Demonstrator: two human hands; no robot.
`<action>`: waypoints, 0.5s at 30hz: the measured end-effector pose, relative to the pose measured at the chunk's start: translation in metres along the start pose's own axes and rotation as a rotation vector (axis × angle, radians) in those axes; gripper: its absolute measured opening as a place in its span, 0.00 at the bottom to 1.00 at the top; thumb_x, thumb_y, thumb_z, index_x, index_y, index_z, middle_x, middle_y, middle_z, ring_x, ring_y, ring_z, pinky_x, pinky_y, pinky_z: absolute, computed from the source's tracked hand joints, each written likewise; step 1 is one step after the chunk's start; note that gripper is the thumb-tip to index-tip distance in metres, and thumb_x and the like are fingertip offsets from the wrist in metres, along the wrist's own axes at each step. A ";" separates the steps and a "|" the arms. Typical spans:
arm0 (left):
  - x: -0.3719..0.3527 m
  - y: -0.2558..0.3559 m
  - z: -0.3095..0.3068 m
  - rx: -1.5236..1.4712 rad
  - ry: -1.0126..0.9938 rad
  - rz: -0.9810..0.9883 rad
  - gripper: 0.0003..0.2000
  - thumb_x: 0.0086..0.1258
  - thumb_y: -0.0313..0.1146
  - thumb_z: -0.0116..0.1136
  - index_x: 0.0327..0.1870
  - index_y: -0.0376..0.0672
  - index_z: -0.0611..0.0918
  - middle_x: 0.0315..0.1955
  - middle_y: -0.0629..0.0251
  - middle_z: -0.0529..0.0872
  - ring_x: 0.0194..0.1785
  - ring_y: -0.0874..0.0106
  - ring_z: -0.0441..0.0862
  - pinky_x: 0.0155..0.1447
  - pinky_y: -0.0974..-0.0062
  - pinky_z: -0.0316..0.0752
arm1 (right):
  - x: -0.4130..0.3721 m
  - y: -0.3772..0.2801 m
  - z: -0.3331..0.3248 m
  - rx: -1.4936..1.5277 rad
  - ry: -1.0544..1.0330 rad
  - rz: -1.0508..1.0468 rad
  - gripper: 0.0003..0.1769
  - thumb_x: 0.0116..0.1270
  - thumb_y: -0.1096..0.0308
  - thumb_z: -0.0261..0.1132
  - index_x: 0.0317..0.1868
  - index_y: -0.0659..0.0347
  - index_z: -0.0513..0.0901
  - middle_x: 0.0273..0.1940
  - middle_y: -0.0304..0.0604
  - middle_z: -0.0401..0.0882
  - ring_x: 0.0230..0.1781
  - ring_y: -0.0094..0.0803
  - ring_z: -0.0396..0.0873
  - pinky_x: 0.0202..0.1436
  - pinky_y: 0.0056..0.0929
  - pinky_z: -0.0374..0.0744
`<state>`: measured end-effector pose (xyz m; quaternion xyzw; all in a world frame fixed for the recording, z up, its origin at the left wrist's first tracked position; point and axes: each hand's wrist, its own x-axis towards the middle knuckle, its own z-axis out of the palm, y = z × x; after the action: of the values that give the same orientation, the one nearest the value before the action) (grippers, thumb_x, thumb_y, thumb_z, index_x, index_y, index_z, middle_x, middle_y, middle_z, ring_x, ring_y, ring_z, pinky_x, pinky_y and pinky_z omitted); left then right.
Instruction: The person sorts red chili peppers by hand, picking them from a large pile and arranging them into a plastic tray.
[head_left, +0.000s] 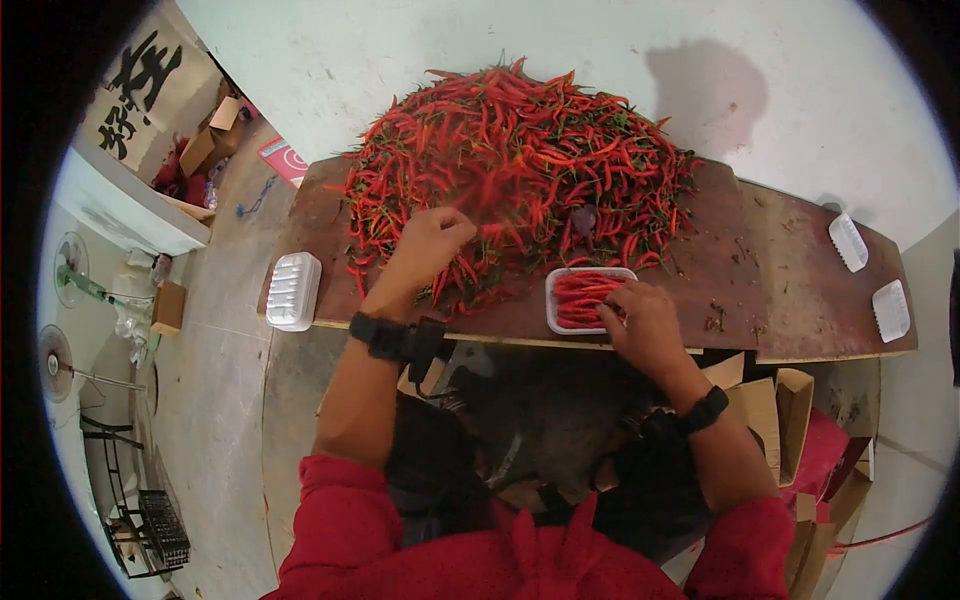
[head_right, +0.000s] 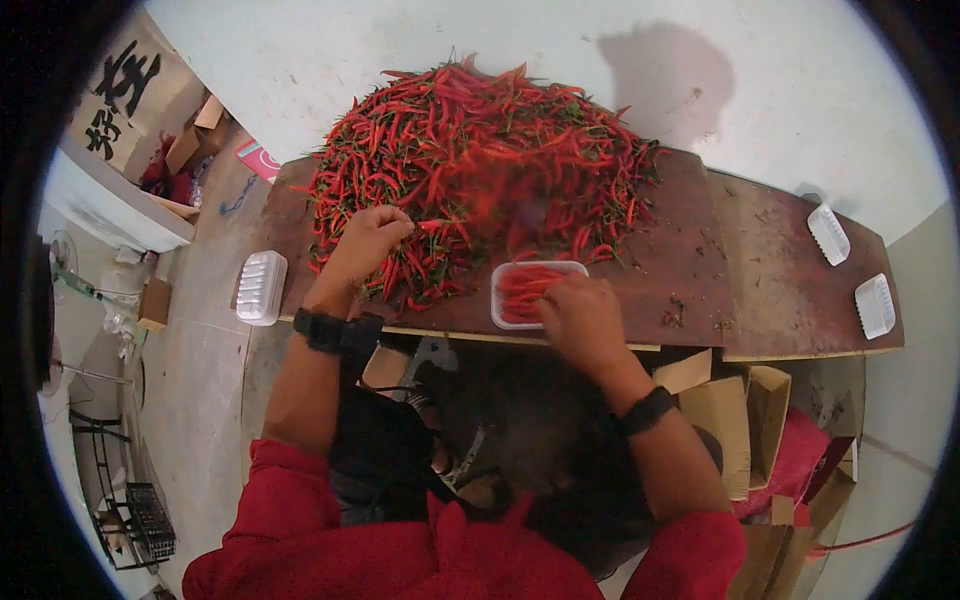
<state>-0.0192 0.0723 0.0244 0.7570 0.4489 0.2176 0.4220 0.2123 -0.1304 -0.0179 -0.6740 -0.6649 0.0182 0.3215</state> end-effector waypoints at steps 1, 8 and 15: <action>-0.002 0.004 0.000 0.000 -0.001 0.001 0.09 0.60 0.34 0.59 0.34 0.36 0.82 0.26 0.67 0.80 0.33 0.74 0.78 0.41 0.74 0.73 | 0.001 -0.002 -0.001 0.012 -0.013 0.022 0.06 0.55 0.68 0.67 0.32 0.61 0.82 0.31 0.46 0.80 0.35 0.45 0.78 0.41 0.43 0.73; -0.030 0.030 0.036 0.048 -0.405 0.144 0.08 0.61 0.32 0.60 0.34 0.37 0.82 0.27 0.71 0.81 0.32 0.81 0.77 0.39 0.78 0.72 | 0.002 -0.018 -0.002 0.380 0.016 0.197 0.08 0.55 0.71 0.68 0.36 0.64 0.84 0.36 0.47 0.83 0.36 0.37 0.82 0.40 0.30 0.78; -0.043 0.031 0.058 -0.084 -0.465 0.248 0.06 0.63 0.29 0.60 0.35 0.37 0.81 0.28 0.70 0.83 0.34 0.82 0.77 0.40 0.79 0.73 | -0.004 -0.030 -0.006 0.429 -0.185 0.266 0.10 0.56 0.68 0.67 0.38 0.62 0.85 0.35 0.49 0.83 0.35 0.40 0.82 0.41 0.33 0.79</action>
<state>0.0157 0.0014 0.0206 0.8176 0.2345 0.1064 0.5150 0.1882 -0.1390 -0.0014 -0.6675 -0.5779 0.2624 0.3894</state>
